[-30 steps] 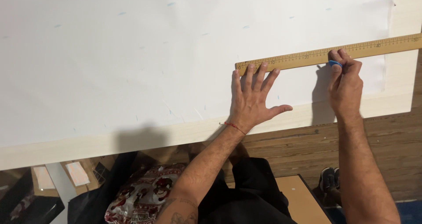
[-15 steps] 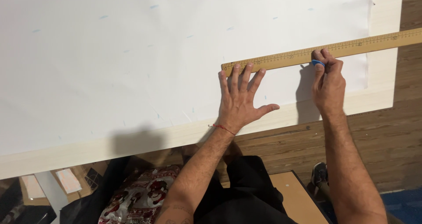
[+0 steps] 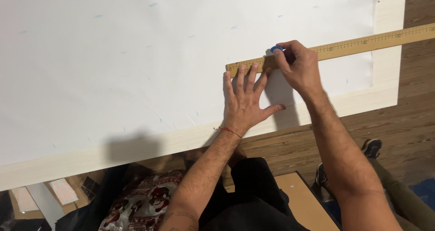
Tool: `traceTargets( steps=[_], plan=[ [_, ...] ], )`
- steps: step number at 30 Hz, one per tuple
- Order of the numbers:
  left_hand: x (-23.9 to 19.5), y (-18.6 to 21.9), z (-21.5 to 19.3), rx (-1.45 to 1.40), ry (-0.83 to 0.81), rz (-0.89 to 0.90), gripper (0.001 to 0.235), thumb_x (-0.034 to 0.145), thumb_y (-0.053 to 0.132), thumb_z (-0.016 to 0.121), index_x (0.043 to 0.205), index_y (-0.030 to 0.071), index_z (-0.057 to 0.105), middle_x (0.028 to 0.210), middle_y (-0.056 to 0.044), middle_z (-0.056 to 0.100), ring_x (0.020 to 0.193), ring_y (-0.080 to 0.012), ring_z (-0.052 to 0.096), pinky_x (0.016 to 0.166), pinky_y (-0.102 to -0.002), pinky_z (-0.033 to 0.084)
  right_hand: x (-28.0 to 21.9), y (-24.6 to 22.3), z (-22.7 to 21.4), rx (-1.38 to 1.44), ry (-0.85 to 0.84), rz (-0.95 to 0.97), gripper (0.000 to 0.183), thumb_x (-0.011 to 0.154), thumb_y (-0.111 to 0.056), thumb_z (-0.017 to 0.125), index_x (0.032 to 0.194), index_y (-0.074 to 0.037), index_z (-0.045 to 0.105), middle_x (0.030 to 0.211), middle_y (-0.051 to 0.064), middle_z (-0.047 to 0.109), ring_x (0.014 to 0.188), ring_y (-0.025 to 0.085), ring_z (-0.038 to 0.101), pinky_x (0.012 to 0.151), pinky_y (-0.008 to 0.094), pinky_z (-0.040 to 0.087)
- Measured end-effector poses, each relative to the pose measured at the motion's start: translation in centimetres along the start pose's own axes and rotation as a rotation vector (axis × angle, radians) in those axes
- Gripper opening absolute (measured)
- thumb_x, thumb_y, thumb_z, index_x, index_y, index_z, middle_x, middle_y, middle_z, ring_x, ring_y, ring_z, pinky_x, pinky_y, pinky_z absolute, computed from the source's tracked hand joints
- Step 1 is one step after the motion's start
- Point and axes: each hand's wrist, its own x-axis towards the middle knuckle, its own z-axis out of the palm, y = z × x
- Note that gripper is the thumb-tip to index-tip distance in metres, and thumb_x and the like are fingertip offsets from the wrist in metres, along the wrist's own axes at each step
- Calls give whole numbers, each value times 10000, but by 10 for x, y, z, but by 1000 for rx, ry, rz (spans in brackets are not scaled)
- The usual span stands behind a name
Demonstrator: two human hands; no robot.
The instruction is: Marking measurement points on a large sheet of material using a wooden ruler and a blue marker.
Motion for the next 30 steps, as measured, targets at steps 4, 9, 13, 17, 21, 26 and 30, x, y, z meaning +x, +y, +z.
traceTargets(
  steps=[4, 9, 13, 17, 21, 26, 30],
  plan=[
    [0, 0, 4, -15, 3, -7, 1078, 702, 980, 467, 1559, 326, 455, 1690, -66, 274, 1577, -376, 207, 1273, -726, 192, 4, 5, 9, -8, -7, 8, 164, 1054, -125, 731, 1114, 26, 750, 768, 138, 705, 643, 225, 667, 552, 311, 530],
    [-4, 0, 10, -32, 14, -20, 1078, 690, 987, 468, 1530, 311, 488, 1691, -67, 274, 1579, -381, 205, 1269, -734, 206, 5, 8, 12, -57, -5, 4, 175, 1045, -144, 736, 1069, 29, 751, 730, 138, 689, 631, 239, 661, 542, 327, 504],
    [-4, 1, 9, -7, 26, -34, 1069, 713, 1001, 357, 1536, 329, 477, 1697, -51, 265, 1582, -365, 216, 1271, -719, 230, 11, -4, 15, -106, -13, 22, 189, 1017, -117, 721, 1062, 65, 743, 738, 191, 693, 663, 325, 679, 554, 383, 507],
    [-2, 3, 7, 8, 8, -37, 1065, 724, 1001, 340, 1558, 346, 444, 1699, -47, 256, 1583, -364, 206, 1272, -714, 228, 20, 2, 14, -114, 11, 14, 170, 1018, -112, 731, 1070, 48, 753, 741, 180, 692, 668, 300, 674, 559, 374, 500],
    [-4, 2, 10, 6, 14, -38, 1067, 720, 998, 354, 1564, 350, 432, 1703, -49, 247, 1586, -366, 210, 1275, -715, 240, 9, 1, 9, -136, -35, 38, 190, 1020, -156, 755, 1034, 34, 749, 733, 186, 685, 670, 309, 671, 553, 387, 493],
    [-2, -3, -7, 29, 1, 6, 1011, 790, 988, 378, 1504, 286, 516, 1714, -88, 195, 1595, -367, 156, 1288, -704, 203, 24, -8, 9, -122, -35, 72, 171, 1038, -184, 725, 1043, -13, 735, 782, 100, 689, 701, 220, 629, 592, 350, 494],
    [-3, 2, 8, 18, -18, -46, 1059, 734, 996, 309, 1576, 362, 410, 1718, -45, 184, 1601, -354, 135, 1287, -706, 208, 12, -1, 12, -184, -52, 99, 176, 1018, -182, 732, 1031, -10, 762, 757, 147, 710, 690, 287, 690, 602, 381, 532]
  ],
)
